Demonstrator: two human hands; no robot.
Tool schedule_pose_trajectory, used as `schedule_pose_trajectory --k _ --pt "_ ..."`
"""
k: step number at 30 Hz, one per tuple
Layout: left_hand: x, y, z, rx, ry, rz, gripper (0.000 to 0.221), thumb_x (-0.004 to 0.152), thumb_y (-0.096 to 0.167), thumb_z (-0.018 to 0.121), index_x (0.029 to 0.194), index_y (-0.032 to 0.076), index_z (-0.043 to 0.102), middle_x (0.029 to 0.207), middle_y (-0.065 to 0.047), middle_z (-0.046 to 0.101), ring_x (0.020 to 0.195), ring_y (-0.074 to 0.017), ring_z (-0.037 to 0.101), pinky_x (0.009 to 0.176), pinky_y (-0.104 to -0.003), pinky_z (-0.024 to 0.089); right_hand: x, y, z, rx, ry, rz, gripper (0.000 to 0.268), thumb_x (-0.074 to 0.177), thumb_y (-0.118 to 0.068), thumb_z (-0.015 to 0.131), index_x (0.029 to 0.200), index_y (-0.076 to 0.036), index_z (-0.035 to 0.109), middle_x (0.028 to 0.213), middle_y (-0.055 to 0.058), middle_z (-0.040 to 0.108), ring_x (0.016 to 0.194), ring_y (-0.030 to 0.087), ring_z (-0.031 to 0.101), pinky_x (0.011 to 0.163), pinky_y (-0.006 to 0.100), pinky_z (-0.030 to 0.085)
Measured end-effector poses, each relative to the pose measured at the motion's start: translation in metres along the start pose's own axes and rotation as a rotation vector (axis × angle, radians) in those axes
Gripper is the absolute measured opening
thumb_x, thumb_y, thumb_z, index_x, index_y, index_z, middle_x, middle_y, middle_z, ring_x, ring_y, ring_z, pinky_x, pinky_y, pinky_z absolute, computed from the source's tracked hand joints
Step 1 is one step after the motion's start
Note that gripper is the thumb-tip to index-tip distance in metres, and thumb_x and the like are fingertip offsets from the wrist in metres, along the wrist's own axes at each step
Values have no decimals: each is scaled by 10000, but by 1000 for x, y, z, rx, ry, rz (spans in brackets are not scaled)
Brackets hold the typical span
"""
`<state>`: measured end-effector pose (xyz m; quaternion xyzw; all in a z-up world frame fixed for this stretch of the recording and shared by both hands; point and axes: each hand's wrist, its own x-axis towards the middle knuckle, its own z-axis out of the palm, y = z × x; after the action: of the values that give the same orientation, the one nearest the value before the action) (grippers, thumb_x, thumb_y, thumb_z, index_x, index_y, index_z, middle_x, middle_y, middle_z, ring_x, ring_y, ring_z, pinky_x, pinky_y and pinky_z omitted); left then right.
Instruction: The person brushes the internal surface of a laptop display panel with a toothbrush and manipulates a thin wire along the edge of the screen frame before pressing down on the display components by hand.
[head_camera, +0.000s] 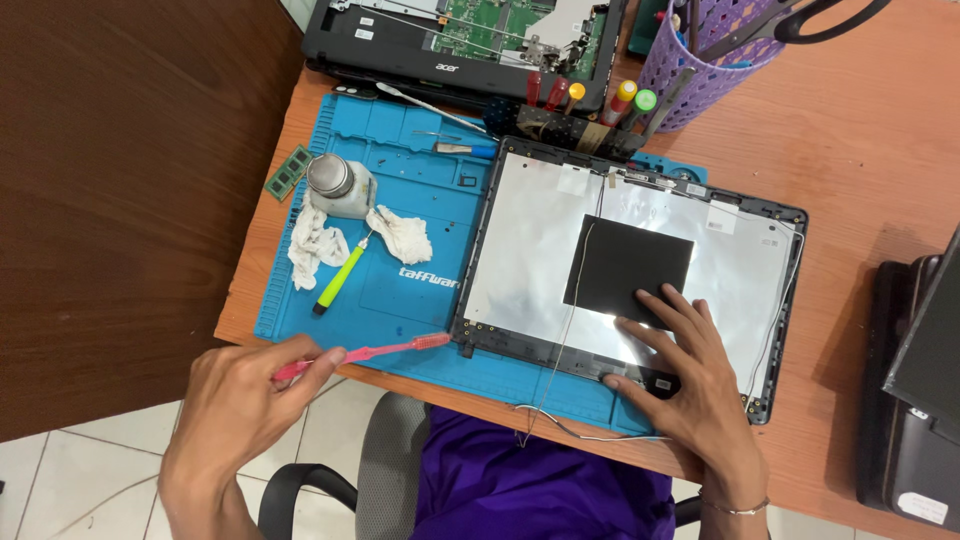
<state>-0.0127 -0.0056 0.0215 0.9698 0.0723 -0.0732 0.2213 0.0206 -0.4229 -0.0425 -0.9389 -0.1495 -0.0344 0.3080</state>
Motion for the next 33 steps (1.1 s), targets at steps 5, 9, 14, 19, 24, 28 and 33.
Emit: schedule_pose_trajectory --k 5,9,14,19,24,28,33 --pt "1 12 3 78 -64 -25 344 869 466 745 777 139 800 471 -79 661 429 -236 657 481 -379 469 0 -1 -1 3 2 -5 603 673 -460 841 1215 -214 739 1475 49 581 1494 281 387 1274 532 221" --pt "0 9 0 70 47 6 318 852 461 753 783 157 813 475 -75 654 431 -237 650 459 -397 464 0 -1 -1 6 -8 11 596 674 -462 840 1212 -225 744 1474 44 583 1493 282 382 1270 529 219" --pt "1 7 6 17 45 64 334 851 457 738 755 141 789 478 -57 662 428 -223 655 448 -379 467 0 1 0 -1 -4 -5 602 673 -480 835 1214 -233 739 1472 41 585 1493 278 385 1274 529 216" --pt "6 3 10 -21 83 14 323 870 448 733 783 141 789 463 -83 640 443 -230 659 449 -384 456 0 3 0 2 -8 5 603 672 -486 837 1211 -233 740 1469 44 585 1493 282 380 1269 527 215" --pt "20 2 23 -53 16 -13 302 846 412 732 796 119 791 458 -100 618 408 -251 612 454 -382 428 -1 3 0 -4 -7 -4 608 676 -488 831 1219 -231 738 1474 40 582 1496 279 382 1276 527 214" --pt "21 -7 18 -102 -104 -50 353 860 427 765 764 89 794 437 -110 562 404 -256 524 472 -393 391 -1 3 1 -4 -12 6 606 675 -494 828 1217 -238 738 1477 37 580 1495 282 379 1274 528 209" --pt "21 -9 16 -253 -56 -71 305 831 371 748 777 73 788 413 -78 520 391 -193 482 442 -396 366 -1 4 1 7 -18 21 605 672 -493 834 1215 -243 742 1478 39 578 1494 292 372 1264 538 206"
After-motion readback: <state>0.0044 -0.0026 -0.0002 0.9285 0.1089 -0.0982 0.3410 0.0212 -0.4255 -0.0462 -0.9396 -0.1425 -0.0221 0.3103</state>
